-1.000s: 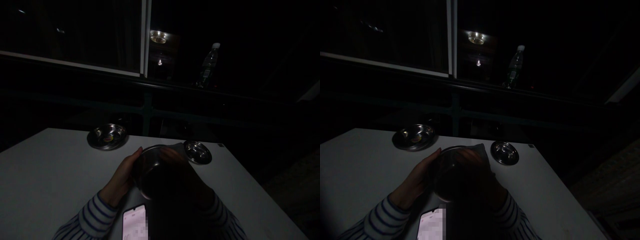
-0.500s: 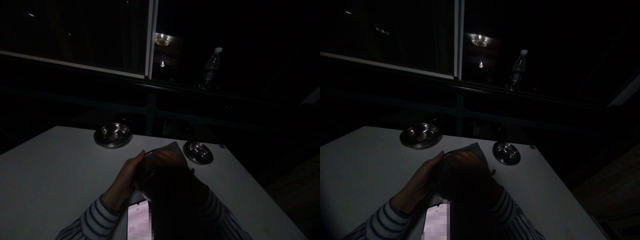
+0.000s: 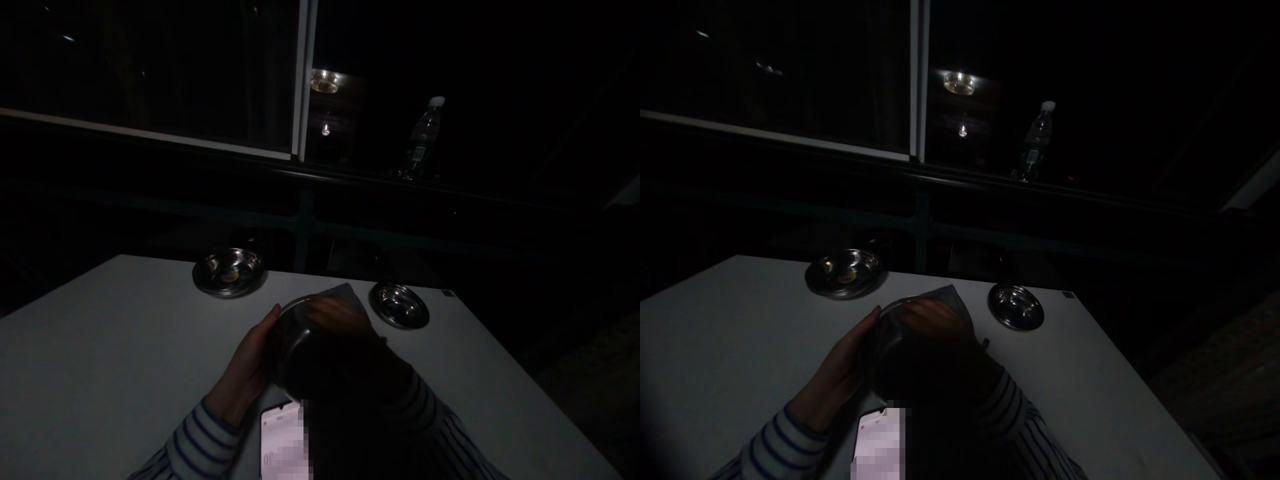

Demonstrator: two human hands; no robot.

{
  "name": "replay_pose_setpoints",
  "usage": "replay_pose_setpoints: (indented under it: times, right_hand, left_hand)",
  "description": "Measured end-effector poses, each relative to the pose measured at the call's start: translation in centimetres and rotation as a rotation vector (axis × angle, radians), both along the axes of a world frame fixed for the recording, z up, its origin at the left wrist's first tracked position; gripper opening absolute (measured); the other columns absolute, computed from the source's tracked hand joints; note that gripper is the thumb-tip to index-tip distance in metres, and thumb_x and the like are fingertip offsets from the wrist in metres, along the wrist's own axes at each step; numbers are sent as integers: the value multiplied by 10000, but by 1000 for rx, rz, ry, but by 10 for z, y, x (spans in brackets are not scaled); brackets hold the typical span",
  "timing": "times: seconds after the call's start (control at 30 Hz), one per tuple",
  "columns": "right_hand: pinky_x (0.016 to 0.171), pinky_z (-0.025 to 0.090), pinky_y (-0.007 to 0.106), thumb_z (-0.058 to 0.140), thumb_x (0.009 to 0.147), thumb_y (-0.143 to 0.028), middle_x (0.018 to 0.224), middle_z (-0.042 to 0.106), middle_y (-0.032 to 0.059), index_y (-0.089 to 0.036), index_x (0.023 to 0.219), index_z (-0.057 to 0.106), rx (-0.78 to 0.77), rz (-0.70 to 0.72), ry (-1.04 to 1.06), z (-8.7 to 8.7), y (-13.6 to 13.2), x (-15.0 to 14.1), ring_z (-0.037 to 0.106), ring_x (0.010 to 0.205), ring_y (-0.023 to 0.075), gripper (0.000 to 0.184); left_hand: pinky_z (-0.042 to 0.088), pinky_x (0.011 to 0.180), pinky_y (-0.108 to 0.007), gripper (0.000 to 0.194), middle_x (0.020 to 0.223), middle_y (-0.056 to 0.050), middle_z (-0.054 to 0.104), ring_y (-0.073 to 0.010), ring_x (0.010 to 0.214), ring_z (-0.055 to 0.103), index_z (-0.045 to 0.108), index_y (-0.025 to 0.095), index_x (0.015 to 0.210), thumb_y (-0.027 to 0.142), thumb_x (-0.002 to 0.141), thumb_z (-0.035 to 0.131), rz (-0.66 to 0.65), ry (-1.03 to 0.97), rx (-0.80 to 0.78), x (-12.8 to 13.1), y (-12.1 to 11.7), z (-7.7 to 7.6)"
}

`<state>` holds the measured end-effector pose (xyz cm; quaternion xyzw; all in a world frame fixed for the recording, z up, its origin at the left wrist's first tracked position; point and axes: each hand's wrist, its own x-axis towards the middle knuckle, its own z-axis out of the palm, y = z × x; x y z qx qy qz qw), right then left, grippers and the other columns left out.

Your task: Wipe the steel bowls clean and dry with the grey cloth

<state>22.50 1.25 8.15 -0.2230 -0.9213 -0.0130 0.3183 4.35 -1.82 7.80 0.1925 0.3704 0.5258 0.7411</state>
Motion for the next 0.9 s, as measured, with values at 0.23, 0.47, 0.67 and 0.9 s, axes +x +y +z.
replay_pose_setpoints:
  times: [0.23,0.47,0.67,0.9]
  right_hand:
    - [999,380,337,277,940,-323,1266,512,80,-178,1251,419,23,56,54,-5,8,-3,393,1233,160,372]
    - [1017,355,382,348,916,-319,1289,482,108,-169,1276,389,-52,-7,86,-7,-14,4,374,1247,189,393]
    - [963,399,346,336,914,-299,1181,567,57,-216,1220,463,-38,86,-53,27,-13,-15,485,1129,171,342]
    - [1011,364,382,271,938,-313,1315,445,85,-236,1341,271,16,-61,275,-20,-12,10,325,1281,164,411]
  left_hand:
    - [519,587,-267,193,681,-55,713,-176,578,655,657,122,760,292,791,570,63,-9,-30,-5,-4,0]
    - [514,664,-274,200,729,-53,719,-193,679,669,666,122,845,296,767,606,-17,-45,-7,-3,-7,-7]
    - [498,760,-274,188,771,-43,725,-186,743,668,675,131,857,281,765,611,19,-62,-5,0,-7,0]
    - [507,722,-260,231,748,-29,722,-167,694,664,677,147,869,334,796,563,104,-161,-17,-5,-9,-3]
